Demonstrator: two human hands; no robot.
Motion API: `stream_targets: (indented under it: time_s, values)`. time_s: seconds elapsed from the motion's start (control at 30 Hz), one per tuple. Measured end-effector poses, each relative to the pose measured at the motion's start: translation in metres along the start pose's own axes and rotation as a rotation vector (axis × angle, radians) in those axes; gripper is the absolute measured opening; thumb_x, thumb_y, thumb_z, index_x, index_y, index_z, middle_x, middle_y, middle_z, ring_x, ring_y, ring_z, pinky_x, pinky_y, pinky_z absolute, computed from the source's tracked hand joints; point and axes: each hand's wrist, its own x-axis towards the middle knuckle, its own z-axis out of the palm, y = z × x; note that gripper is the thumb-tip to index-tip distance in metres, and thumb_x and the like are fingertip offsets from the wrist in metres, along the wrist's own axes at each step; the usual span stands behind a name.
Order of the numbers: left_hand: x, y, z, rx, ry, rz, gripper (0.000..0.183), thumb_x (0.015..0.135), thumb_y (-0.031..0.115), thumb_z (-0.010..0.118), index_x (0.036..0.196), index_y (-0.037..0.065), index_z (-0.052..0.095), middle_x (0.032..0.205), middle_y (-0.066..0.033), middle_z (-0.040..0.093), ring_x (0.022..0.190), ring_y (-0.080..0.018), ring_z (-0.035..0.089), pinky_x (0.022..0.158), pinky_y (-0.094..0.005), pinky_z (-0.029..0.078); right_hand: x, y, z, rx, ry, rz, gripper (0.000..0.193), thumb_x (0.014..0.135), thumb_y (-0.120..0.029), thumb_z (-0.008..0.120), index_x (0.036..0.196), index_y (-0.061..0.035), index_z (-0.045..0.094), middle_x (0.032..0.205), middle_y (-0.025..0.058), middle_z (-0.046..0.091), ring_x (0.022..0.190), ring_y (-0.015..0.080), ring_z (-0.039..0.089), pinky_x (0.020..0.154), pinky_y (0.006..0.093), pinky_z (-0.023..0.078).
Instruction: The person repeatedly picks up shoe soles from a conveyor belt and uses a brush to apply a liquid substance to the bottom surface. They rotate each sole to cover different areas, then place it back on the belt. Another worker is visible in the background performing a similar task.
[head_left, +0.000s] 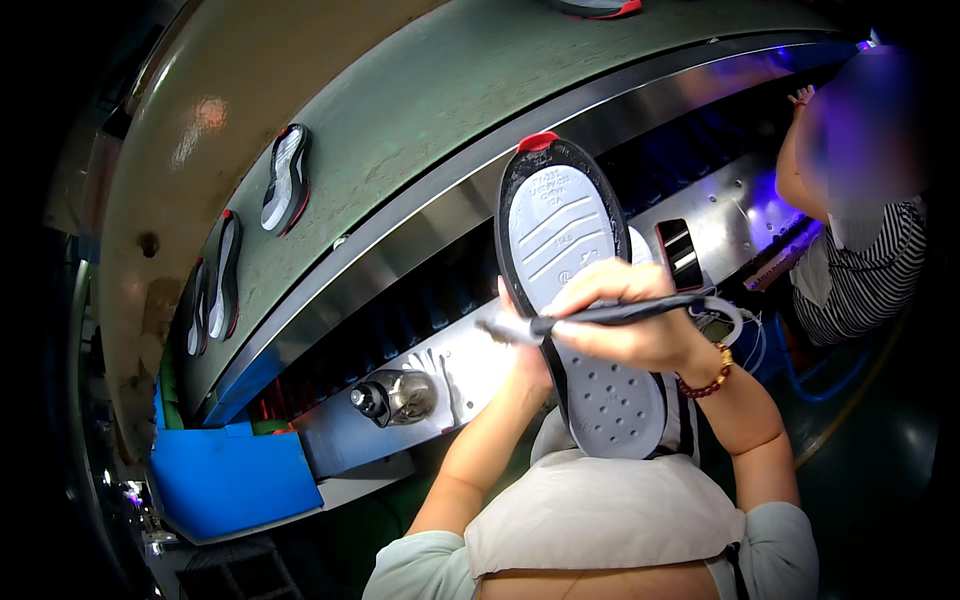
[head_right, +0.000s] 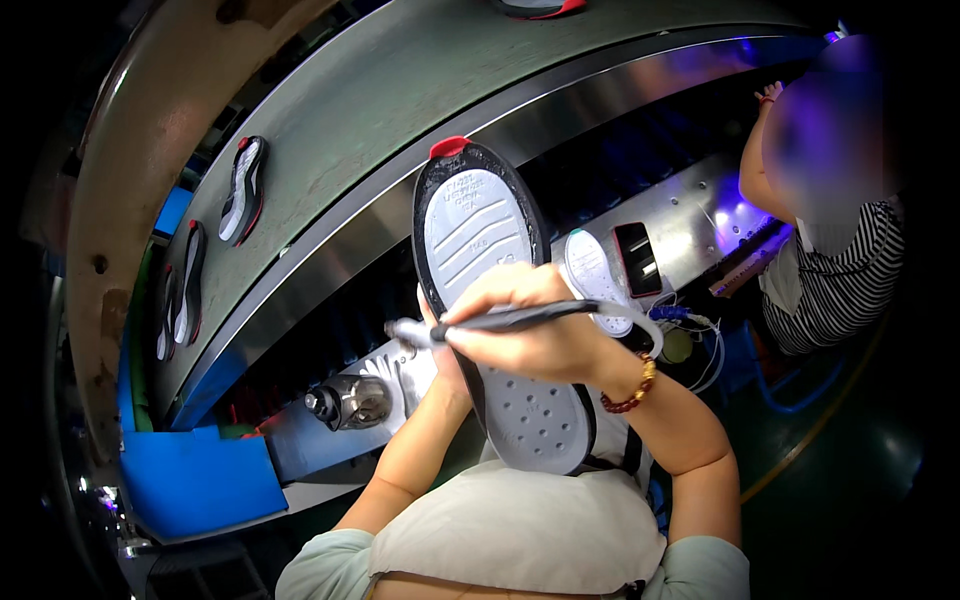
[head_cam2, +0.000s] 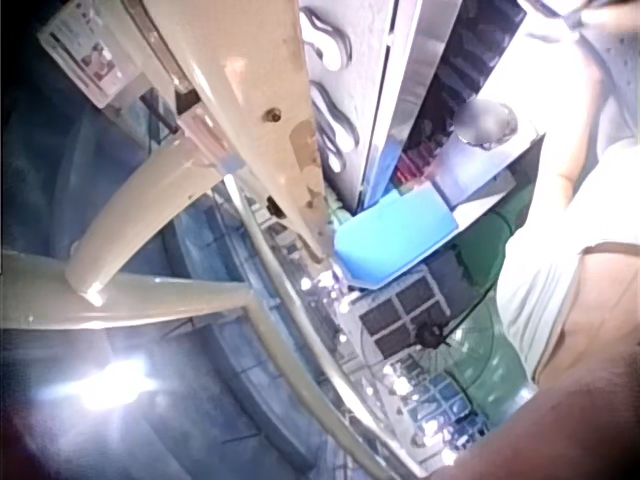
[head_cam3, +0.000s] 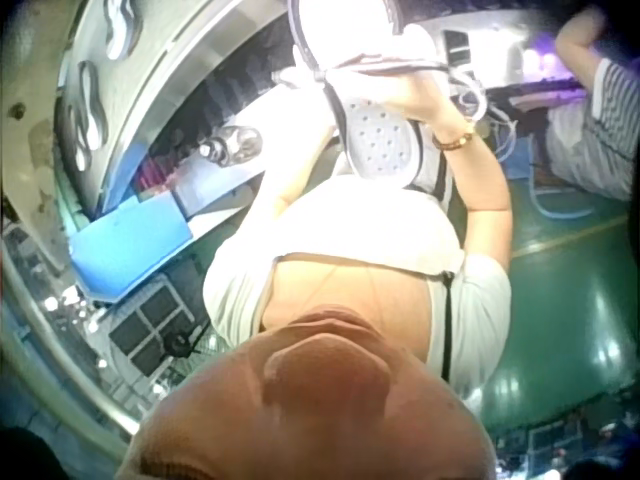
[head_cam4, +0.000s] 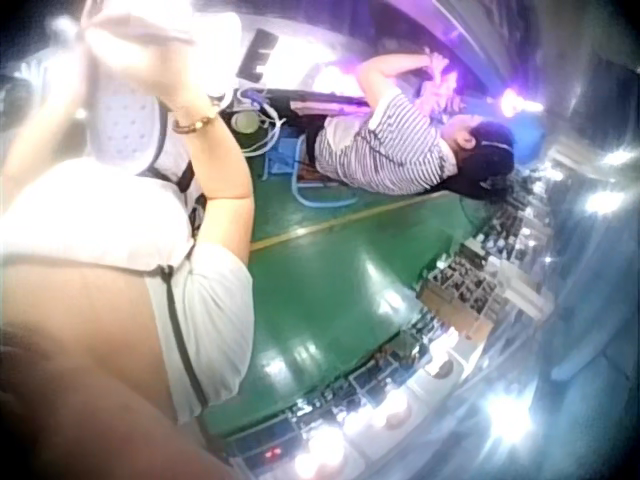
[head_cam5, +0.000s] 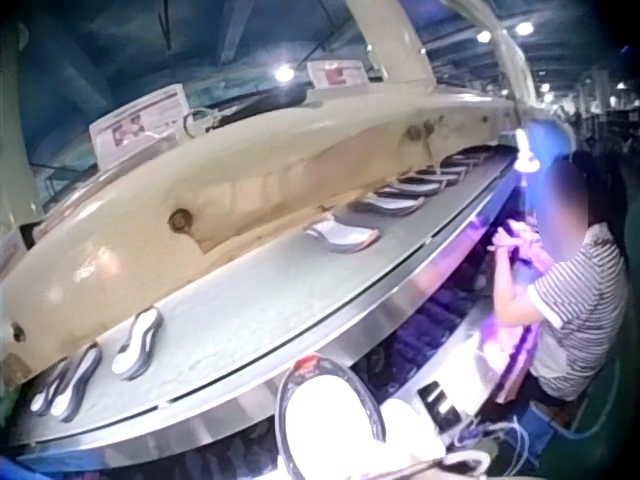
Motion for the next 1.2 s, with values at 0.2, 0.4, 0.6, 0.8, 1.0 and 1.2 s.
stream_targets:
  time_s: [0.2,0.4,0.6,0.8,1.0,1.2]
  values:
    - [0.007,0.004,0.014,0.054,0.05,0.013,0.077,0.079,0.067,0.023,0.13,0.01,0.03,0.126,-0.0111,0.04,0.11,-0.0269,0.044,0.093,-0.0392,0.036,0.014,0.003,-0.024,-0.244,0.123,0.005,0.013,0.067,-0.001,0.065,0.08,0.0009,0.064,0.078,0.0082,0.063,0.072,0.0132,0.059,0.067,0.0241,0.045]
    - [0.011,0.013,0.015,0.274,0.246,0.194,0.08,0.078,0.069,0.024,0.13,0.008,0.03,0.128,-0.0103,0.039,0.114,-0.025,0.04,0.097,-0.0385,0.031,-0.002,-0.006,-0.031,0.193,-0.051,0.196,0.014,0.068,0.001,0.065,0.081,0.0021,0.063,0.081,0.0098,0.062,0.071,0.0129,0.059,0.065,0.0226,0.046]
    - [0.023,0.025,0.001,0.281,0.174,0.33,0.081,0.078,0.07,0.019,0.131,0.008,0.029,0.126,-0.0128,0.039,0.11,-0.0297,0.043,0.095,-0.0399,0.034,-0.004,-0.003,-0.034,0.2,-0.297,0.159,0.018,0.065,-0.002,0.069,0.083,-0.0013,0.065,0.082,0.0091,0.063,0.08,0.0161,0.058,0.074,0.0267,0.044]
    - [0.034,0.041,0.016,0.25,0.028,0.402,0.089,0.073,0.074,0.02,0.132,0.007,0.024,0.123,-0.0226,0.039,0.105,-0.0374,0.045,0.089,-0.0471,0.037,-0.006,0.003,-0.042,0.092,-0.118,0.216,0.018,0.064,0.0,0.069,0.081,-0.0015,0.064,0.081,0.0081,0.062,0.073,0.0144,0.057,0.071,0.0258,0.044]
    - [0.035,0.051,0.028,0.207,-0.12,0.411,0.093,0.071,0.076,0.022,0.133,0.008,0.021,0.12,-0.0292,0.038,0.102,-0.0429,0.046,0.086,-0.0521,0.039,-0.022,-0.004,-0.039,0.309,-0.138,0.245,0.019,0.062,0.001,0.068,0.081,-0.0014,0.066,0.08,0.0071,0.064,0.073,0.0126,0.053,0.069,0.0232,0.042]
    - [0.038,0.061,0.027,0.176,-0.188,0.477,0.088,0.073,0.073,0.026,0.133,0.008,0.022,0.12,-0.0307,0.038,0.102,-0.045,0.045,0.086,-0.0505,0.039,-0.021,-0.007,-0.04,-0.073,-0.301,0.026,0.016,0.061,-0.003,0.07,0.077,-0.0064,0.067,0.083,0.0026,0.066,0.079,0.0136,0.05,0.076,0.0258,0.038]
